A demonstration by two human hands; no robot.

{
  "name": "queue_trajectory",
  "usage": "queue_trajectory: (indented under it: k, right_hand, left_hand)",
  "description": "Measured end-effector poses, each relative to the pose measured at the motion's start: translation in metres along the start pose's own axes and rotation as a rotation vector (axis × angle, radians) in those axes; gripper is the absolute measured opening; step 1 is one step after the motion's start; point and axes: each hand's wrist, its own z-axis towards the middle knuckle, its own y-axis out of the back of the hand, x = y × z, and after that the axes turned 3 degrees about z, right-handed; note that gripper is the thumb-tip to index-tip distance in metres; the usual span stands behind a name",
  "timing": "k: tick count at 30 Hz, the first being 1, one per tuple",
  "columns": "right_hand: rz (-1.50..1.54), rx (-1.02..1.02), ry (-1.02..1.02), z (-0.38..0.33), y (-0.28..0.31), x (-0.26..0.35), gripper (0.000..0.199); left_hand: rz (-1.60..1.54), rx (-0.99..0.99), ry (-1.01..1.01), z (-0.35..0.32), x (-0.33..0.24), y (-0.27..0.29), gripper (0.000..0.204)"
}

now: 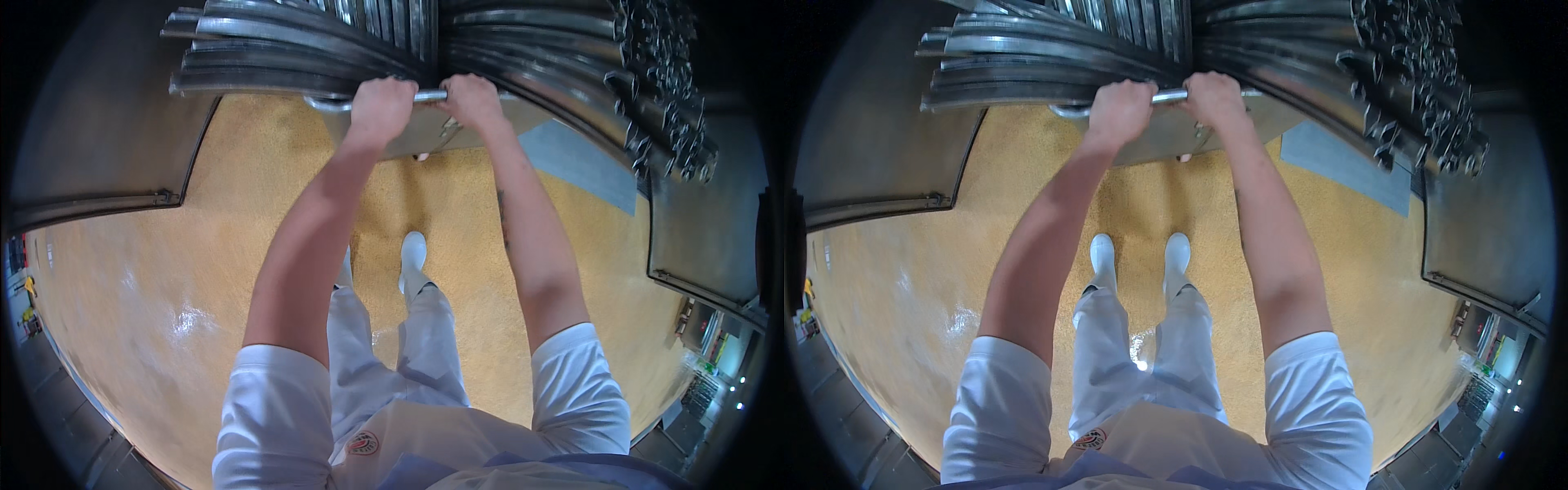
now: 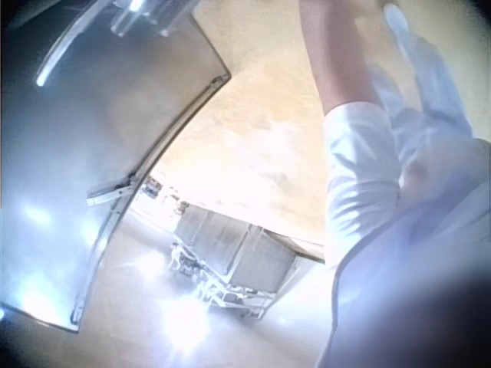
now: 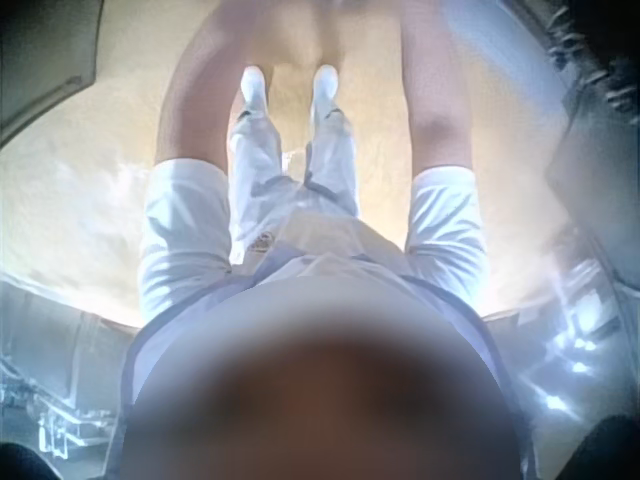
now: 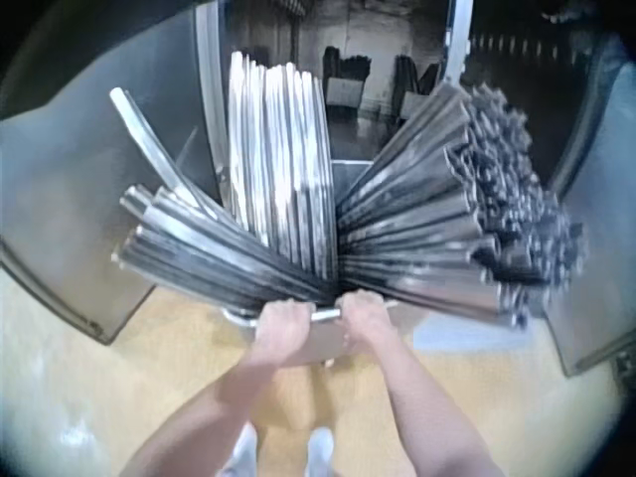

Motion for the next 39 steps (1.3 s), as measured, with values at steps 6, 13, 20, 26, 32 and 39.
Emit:
queue_trajectory:
  k: [6, 13, 20, 26, 32, 39]
  right_hand:
    - [-0.001, -0.160, -0.016, -0.015, -0.013, -0.004, 0.031]
    - [0.005, -0.177, -0.009, -0.057, -0.021, 0.012, 0.024]
    - [0.034, -0.154, 0.021, -0.098, -0.033, 0.032, 0.018]
    - [0.104, 0.014, -0.035, -0.106, -0.015, 0.035, 0.023]
    - [0.006, -0.044, -0.049, -0.107, -0.017, 0.050, 0.023]
    - [-0.056, -0.231, 0.021, -0.115, -0.030, 0.046, 0.027]
  left_hand:
    - [0.079, -0.055, -0.010, -0.008, -0.011, -0.007, 0.018]
    - [0.030, -0.067, 0.017, -0.045, -0.026, -0.005, 0.017]
    - [-0.115, -0.065, 0.126, -0.099, -0.048, 0.001, 0.014]
    - [-0.186, -0.093, 0.136, -0.106, -0.056, 0.009, 0.007]
    - [-0.151, -0.140, 0.135, -0.116, -0.048, 0.007, 0.007]
    - [-0.096, -0.109, 0.113, -0.122, -0.050, 0.007, 0.014]
